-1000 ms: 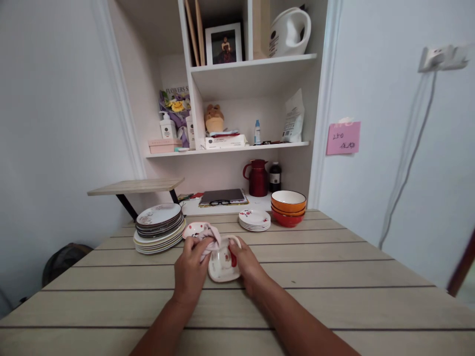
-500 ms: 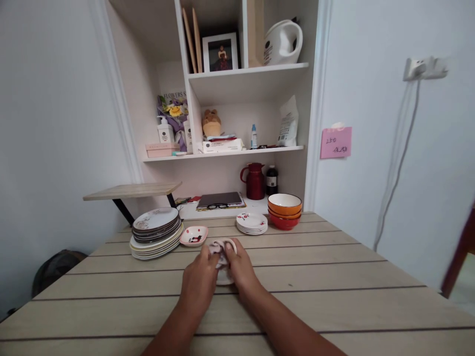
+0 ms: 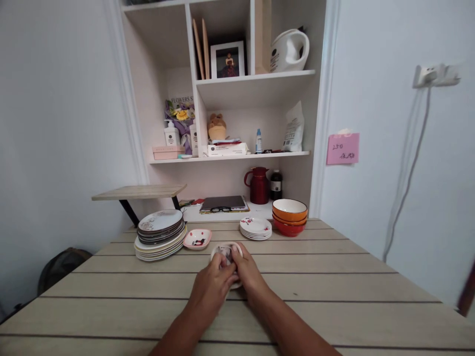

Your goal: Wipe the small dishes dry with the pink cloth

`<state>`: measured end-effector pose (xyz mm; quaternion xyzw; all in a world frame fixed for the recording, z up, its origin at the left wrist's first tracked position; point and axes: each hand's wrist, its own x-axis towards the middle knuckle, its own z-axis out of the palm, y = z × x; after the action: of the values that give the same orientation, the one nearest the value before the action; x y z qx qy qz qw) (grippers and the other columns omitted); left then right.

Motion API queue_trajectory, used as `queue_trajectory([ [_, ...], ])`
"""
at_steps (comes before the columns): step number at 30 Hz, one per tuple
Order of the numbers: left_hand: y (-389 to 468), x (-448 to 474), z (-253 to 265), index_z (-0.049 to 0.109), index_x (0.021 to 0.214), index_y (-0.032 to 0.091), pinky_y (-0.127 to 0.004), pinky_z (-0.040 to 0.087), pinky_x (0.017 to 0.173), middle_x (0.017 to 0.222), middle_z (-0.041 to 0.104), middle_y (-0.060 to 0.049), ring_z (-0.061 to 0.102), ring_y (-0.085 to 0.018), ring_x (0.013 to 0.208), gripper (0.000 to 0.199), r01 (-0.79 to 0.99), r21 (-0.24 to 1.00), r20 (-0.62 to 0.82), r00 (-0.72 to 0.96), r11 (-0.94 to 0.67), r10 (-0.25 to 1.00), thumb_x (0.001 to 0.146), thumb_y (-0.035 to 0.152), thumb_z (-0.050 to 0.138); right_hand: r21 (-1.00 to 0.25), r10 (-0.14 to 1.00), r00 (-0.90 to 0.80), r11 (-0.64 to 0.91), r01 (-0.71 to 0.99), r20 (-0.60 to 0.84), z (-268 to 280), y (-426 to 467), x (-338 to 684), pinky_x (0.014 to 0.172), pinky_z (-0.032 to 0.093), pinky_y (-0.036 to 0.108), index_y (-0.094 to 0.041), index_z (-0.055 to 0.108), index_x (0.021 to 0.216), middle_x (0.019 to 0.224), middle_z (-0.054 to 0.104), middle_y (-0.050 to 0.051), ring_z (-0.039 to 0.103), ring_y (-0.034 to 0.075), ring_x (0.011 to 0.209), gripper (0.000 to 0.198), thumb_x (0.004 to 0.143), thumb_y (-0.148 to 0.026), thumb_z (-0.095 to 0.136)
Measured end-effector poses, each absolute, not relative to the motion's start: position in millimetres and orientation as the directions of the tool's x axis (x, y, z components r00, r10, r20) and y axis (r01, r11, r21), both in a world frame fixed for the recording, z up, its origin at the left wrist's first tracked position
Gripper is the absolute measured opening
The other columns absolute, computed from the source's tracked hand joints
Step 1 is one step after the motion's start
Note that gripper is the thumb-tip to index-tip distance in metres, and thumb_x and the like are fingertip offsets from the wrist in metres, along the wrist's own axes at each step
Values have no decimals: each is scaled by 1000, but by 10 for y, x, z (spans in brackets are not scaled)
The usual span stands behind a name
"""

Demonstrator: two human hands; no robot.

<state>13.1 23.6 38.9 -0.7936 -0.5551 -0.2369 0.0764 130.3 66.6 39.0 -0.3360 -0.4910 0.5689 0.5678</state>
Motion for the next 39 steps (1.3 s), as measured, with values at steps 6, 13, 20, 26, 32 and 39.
queue_trajectory([
  [6, 245, 13, 494, 52, 132, 36, -27, 47, 66, 111, 59, -7, 64, -19, 80, 46, 996, -92, 526, 33, 18, 850, 94, 14, 40, -925, 967, -104, 186, -330, 232, 349, 699, 1253, 74, 45, 30, -23, 66, 88, 83, 68, 2, 57, 20, 78, 36, 73, -56, 68],
  [13, 214, 181, 398, 62, 117, 28, -25, 45, 64, 103, 63, -7, 64, -18, 79, 39, 978, -92, 407, 207, -185, 890, 93, 10, 38, -921, 980, -54, 159, -357, 190, 252, 777, 1255, 66, 44, 28, -23, 63, 90, 74, 63, -1, 55, 18, 70, 36, 75, -56, 66],
  [20, 168, 171, 408, 61, 119, 37, -25, 44, 70, 105, 62, -3, 61, -17, 82, 34, 952, 42, 413, 260, -303, 873, 96, 22, 41, -925, 968, -155, 135, -355, 200, 364, 645, 1271, 67, 44, 28, -22, 64, 88, 74, 63, -1, 55, 18, 69, 36, 75, -55, 67],
  [26, 188, 67, 561, 57, 125, 34, -26, 45, 71, 111, 58, -6, 62, -17, 83, 38, 999, 44, 462, -35, 17, 886, 95, 18, 41, -937, 968, -158, 135, -321, 193, 366, 646, 1221, 62, 40, 28, -21, 63, 86, 71, 62, -1, 51, 16, 64, 40, 71, -57, 68],
  [32, 204, 116, 535, 56, 124, 27, -29, 48, 68, 104, 59, -7, 65, -19, 81, 38, 996, -47, 443, -47, 75, 895, 95, 13, 36, -933, 981, -99, 127, -337, 169, 326, 684, 1212, 61, 41, 28, -21, 63, 86, 67, 60, -2, 51, 16, 62, 38, 72, -56, 67],
  [39, 185, 209, 372, 59, 118, 27, -28, 50, 69, 103, 60, -6, 66, -18, 83, 32, 964, -71, 377, 263, -256, 888, 95, 16, 39, -923, 983, -124, 80, -377, 136, 308, 684, 1248, 64, 42, 28, -22, 63, 89, 70, 62, -2, 53, 17, 66, 40, 70, -56, 69],
])
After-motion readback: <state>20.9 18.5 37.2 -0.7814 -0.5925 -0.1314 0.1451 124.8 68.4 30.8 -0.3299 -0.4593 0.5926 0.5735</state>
